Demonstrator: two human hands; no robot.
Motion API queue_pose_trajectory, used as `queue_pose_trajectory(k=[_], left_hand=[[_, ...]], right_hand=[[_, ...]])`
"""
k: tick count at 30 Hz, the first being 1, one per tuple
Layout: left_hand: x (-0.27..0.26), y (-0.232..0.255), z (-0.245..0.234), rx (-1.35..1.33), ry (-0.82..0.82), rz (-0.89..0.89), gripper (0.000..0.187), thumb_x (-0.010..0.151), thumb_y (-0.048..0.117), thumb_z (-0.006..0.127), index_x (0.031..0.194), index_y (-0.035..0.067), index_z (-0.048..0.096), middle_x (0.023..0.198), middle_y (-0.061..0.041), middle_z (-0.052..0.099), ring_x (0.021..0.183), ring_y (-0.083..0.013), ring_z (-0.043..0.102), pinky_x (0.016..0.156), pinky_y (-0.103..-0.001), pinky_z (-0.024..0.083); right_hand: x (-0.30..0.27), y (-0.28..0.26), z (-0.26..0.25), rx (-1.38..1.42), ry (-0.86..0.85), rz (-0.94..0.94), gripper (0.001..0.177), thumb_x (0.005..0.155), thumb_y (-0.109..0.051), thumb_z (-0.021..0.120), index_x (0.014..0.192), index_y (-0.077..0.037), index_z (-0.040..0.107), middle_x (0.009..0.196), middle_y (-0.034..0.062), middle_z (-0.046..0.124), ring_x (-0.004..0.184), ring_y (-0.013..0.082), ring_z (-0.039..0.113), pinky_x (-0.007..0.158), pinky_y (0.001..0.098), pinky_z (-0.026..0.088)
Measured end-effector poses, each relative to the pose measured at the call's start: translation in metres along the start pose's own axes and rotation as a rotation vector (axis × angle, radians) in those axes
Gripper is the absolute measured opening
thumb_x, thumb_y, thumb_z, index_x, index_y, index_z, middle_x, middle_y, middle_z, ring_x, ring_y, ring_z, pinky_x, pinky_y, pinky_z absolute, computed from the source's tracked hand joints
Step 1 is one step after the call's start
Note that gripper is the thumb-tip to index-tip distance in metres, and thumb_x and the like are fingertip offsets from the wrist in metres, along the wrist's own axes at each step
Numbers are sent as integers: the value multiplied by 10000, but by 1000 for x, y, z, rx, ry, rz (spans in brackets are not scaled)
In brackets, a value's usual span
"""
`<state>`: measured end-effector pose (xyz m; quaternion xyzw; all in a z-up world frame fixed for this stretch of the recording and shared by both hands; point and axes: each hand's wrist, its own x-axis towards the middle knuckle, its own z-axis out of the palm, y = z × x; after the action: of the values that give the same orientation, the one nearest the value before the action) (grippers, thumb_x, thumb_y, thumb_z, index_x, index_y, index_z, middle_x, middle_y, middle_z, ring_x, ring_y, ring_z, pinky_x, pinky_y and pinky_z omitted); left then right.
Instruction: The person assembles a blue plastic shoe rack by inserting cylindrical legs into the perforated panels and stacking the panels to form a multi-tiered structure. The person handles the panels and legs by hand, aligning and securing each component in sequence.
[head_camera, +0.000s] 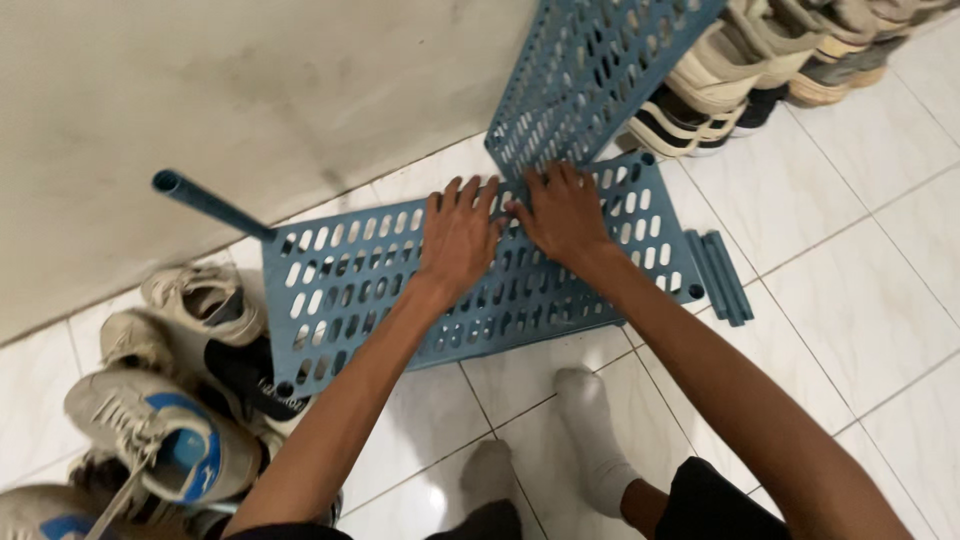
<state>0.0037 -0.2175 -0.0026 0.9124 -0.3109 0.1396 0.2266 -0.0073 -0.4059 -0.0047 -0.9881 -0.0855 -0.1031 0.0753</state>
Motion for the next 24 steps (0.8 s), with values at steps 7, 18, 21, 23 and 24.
queue_pose_trajectory(k=[7, 18, 21, 23, 24], left_hand=[[10, -6, 22, -22, -27, -1, 421, 971, 214, 633, 1379, 115, 608, 1376, -161, 605, 1306, -398, 501, 1049, -568, 372], [40, 51, 43, -190, 31, 136, 425, 950, 148, 658, 1363, 61, 609, 1317, -169, 626, 1258, -407, 517, 1013, -525, 400], [46, 74, 49, -194, 90, 205, 432, 950, 148, 660, 1369, 61, 602, 1329, -167, 625, 1254, -399, 520, 1042, -518, 405], [52, 94, 57, -217, 81, 222, 425, 958, 145, 655, 1371, 60, 598, 1332, -157, 630, 1267, -389, 524, 1042, -510, 416], [57, 106, 63, -218, 75, 238, 440, 968, 144, 653, 1394, 55, 592, 1330, -159, 630, 1254, -380, 528, 1026, -509, 421]], right_hand=[[-6, 12, 7, 27, 79, -43, 510, 1007, -356, 620, 1340, 27, 570, 1349, 306, 567, 1285, 468, 508, 1071, 573, 387], [-29, 63, -48, -51, 160, -63, 357, 967, -214, 703, 1206, 48, 658, 1272, 261, 621, 1222, 420, 579, 1062, 513, 441], [-36, 91, -63, -76, 258, -124, 330, 953, -191, 713, 1173, 48, 655, 1226, 254, 664, 1123, 398, 626, 986, 481, 486], [-39, 110, -69, -62, 216, -66, 303, 963, -166, 711, 1176, 47, 674, 1081, 230, 692, 1025, 388, 655, 929, 474, 494], [-42, 120, -72, -55, 193, -39, 290, 968, -154, 710, 1177, 46, 684, 1008, 218, 705, 976, 383, 669, 900, 471, 498]])
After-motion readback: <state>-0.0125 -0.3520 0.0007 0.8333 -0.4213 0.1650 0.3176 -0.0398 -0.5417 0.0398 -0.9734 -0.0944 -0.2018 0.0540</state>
